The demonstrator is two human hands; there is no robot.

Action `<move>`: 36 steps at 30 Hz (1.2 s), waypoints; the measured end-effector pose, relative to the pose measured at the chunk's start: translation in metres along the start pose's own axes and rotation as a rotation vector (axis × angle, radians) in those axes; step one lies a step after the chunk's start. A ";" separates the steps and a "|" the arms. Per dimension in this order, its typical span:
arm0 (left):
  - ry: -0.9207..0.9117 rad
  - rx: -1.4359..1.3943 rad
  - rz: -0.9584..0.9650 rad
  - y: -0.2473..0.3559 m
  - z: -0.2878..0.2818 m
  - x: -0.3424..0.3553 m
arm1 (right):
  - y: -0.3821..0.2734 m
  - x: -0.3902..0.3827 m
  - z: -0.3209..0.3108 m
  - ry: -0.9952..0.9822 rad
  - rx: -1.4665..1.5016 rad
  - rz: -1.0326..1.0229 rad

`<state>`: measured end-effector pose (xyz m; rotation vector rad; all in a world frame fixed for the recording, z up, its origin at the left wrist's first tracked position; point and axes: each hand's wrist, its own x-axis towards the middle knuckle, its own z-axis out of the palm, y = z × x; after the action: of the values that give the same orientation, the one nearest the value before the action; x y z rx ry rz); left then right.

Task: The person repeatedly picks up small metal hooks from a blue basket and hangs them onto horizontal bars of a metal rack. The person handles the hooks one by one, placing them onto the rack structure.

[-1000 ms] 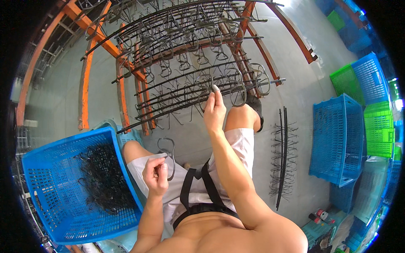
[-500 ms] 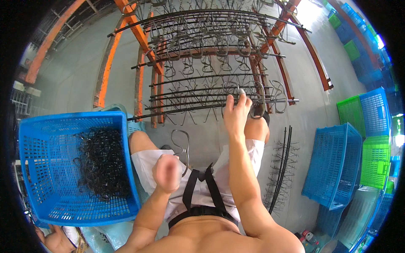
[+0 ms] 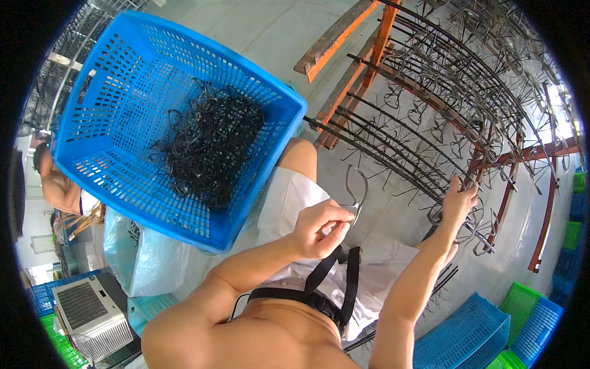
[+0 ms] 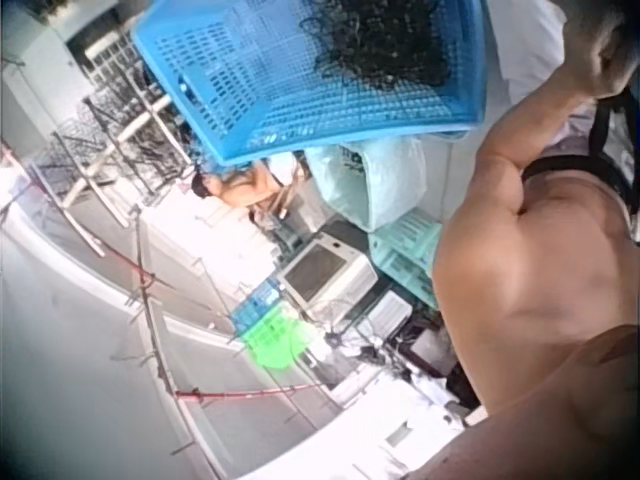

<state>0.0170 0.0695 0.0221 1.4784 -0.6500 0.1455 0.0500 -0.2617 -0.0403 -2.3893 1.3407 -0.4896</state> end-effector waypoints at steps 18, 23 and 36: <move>0.101 0.946 -0.146 -0.057 -0.119 -0.023 | -0.063 -0.168 -0.034 -0.225 1.327 0.227; -0.122 1.461 -1.124 -0.110 -0.250 -0.090 | -0.038 -0.124 -0.010 0.045 1.253 0.272; -0.044 1.028 -1.189 -0.101 -0.300 -0.080 | -0.056 -0.111 0.022 0.044 1.380 0.364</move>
<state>0.0932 0.3654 -0.0920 2.6204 0.4589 -0.5601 0.0470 -0.1360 -0.0468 -0.9914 0.8806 -0.9355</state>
